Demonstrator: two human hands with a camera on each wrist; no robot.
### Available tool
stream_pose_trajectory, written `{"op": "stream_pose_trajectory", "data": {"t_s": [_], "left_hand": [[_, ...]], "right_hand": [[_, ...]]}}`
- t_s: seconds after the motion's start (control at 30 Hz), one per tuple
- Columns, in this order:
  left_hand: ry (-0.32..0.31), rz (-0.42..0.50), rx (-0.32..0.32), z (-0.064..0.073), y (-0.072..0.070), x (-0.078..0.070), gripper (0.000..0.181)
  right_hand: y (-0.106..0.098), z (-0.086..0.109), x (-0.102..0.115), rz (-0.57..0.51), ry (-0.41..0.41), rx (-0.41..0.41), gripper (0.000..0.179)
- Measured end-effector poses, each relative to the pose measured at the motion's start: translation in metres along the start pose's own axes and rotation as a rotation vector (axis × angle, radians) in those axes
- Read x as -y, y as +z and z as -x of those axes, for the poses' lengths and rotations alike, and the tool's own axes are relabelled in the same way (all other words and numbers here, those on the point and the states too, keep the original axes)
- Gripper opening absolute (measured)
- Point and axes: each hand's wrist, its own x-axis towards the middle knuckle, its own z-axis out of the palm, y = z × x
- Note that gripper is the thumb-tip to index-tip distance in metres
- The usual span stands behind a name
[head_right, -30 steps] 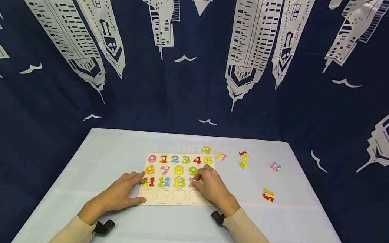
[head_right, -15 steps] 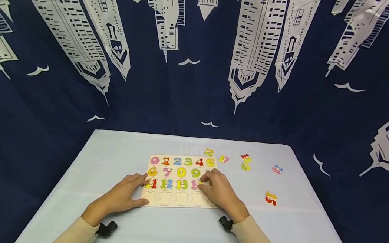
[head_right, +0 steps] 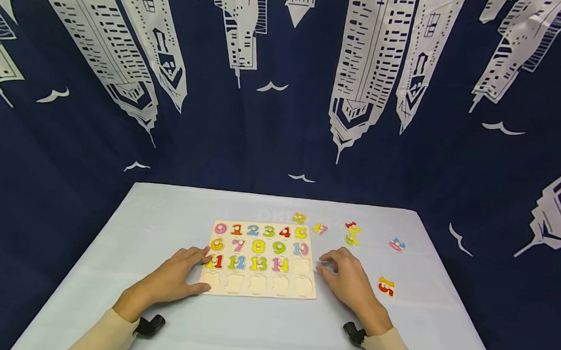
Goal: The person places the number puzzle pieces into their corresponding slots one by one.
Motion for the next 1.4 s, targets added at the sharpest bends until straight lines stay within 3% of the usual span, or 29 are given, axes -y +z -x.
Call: {"op": "stream_pose_trajectory", "data": {"t_s": [0.4,0.63,1.03,1.4], "left_hand": [[-0.007,0.013,0.009,-0.001,-0.001,-0.001,0.100],[0.005,0.005,0.001,-0.002,-0.001,0.003,0.101],[0.005,0.017,0.005,-0.001,-0.001,0.002,0.100],[0.006,0.025,0.002,-0.001,0.000,0.004,0.100]], "right_hand": [[-0.054,0.035,-0.072,0.101,0.085,-0.107,0.026],[-0.070,0.052,-0.095,0.132,0.152,-0.106,0.027],[-0.072,0.060,-0.107,0.108,0.215,-0.045,0.014],[-0.069,0.055,-0.098,0.089,0.189,-0.052,0.008]]}}
